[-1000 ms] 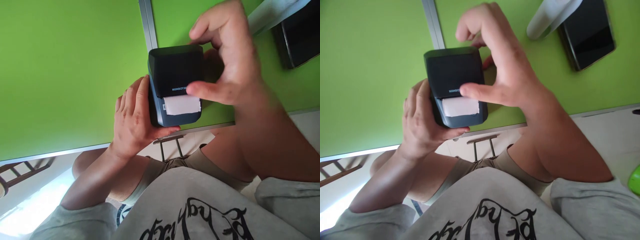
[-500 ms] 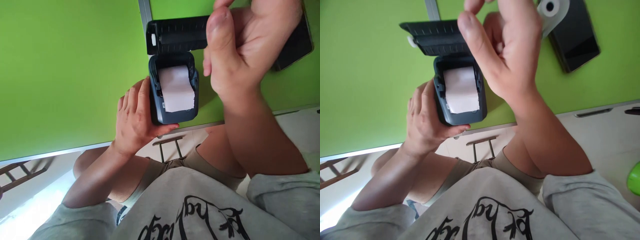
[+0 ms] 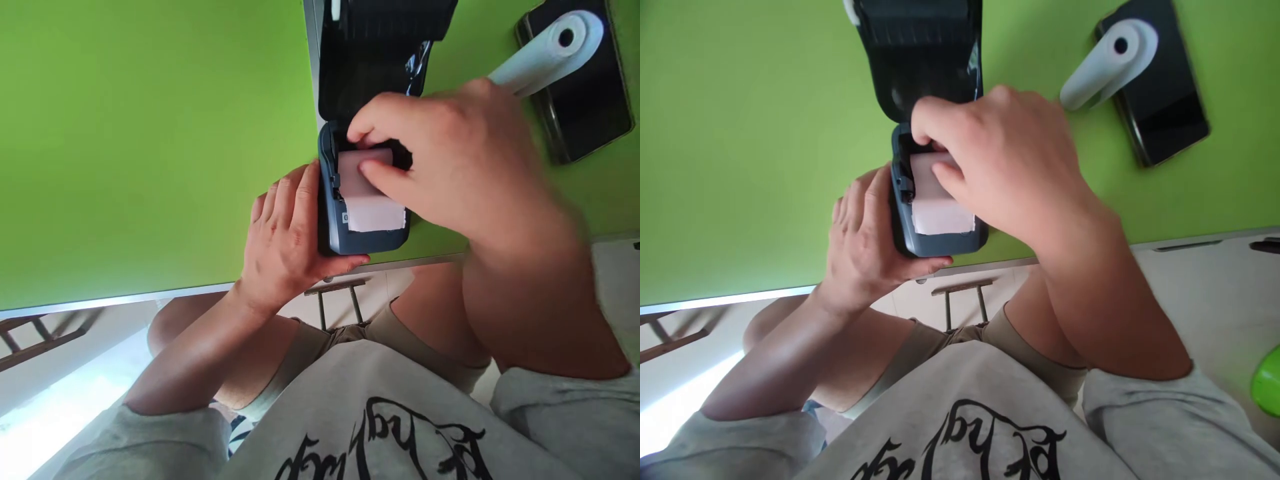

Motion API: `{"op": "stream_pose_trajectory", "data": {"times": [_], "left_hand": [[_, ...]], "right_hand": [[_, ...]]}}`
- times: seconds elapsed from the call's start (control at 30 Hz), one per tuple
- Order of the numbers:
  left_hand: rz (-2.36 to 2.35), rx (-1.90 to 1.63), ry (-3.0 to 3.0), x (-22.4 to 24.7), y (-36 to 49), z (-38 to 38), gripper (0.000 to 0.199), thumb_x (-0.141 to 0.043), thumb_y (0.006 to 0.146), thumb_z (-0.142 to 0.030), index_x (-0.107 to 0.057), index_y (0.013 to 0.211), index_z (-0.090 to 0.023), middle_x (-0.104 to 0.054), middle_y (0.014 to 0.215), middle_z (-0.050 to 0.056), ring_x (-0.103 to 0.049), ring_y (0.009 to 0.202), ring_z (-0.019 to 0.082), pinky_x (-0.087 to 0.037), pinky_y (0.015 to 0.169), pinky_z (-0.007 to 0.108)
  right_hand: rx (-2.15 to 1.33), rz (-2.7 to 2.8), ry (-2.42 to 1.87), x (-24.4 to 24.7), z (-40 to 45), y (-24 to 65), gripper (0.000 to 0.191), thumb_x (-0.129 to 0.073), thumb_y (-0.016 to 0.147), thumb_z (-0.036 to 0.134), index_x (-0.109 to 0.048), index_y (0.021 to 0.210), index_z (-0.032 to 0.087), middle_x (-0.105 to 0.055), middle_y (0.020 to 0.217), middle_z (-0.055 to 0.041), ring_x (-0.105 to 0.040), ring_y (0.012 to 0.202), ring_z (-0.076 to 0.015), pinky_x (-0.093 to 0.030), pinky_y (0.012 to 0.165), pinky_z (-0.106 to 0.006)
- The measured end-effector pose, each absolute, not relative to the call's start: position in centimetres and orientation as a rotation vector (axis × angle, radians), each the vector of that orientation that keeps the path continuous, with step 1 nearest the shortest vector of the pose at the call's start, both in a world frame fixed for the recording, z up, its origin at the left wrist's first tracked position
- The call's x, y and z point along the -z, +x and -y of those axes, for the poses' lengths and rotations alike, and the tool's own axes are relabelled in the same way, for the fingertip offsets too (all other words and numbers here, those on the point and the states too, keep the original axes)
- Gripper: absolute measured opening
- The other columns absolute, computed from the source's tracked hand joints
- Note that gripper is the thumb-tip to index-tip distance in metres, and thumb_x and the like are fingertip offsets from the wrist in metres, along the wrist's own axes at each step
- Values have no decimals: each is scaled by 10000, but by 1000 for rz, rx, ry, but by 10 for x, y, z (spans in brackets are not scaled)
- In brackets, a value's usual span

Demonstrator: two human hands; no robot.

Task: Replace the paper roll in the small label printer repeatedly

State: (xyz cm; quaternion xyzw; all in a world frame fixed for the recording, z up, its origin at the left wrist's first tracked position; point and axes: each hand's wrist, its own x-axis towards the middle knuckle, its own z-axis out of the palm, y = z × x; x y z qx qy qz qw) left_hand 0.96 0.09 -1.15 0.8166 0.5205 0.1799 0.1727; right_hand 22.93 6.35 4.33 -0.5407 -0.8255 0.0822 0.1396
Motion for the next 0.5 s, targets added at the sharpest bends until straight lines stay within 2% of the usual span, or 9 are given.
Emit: {"op": "stream_pose_trajectory", "data": {"times": [0.1,0.17,0.33,0.43,0.5], "left_hand": [[-1486,-509,2331,11,9,-1,1270,-404,710,-1072,-415,1599,-165,-594,1520,229,-594,1372,435,-479,1109,496],[-1484,-509,2322,11,9,-1,1258,-403,717,-1068,-413,1599,-170,-595,1518,224,-601,1359,427,-477,1107,488],[-1460,-523,2326,11,9,-2,1231,-400,747,-1047,-393,1604,-163,-582,1519,230,-615,1324,416,-467,1092,476],[-1444,-540,2359,14,9,-2,1237,-399,753,-1046,-383,1602,-147,-584,1503,244,-622,1306,419,-469,1074,478],[-1443,-553,2386,16,9,-2,1232,-386,760,-1045,-380,1598,-141,-600,1479,246,-633,1284,414,-473,1062,476]], "right_hand": [[-332,2501,-1604,-45,-72,234,426,-715,727,369,-729,1152,399,-676,806,5,-451,640,-163,-454,693,-367],[-469,2550,-1658,-46,-78,235,484,-810,668,363,-735,1143,419,-700,841,2,-468,632,-175,-455,708,-391],[-444,2510,-1636,-55,-72,230,348,-766,730,248,-780,1062,348,-738,844,-6,-536,680,-188,-403,641,-341],[-632,2395,-1444,-70,-61,234,336,-678,784,165,-771,1086,280,-759,947,25,-620,799,-159,-481,766,-323],[-852,2146,-1354,-76,-58,243,302,-667,821,251,-755,1110,275,-736,1085,36,-637,867,-139,-507,851,-317]]}}
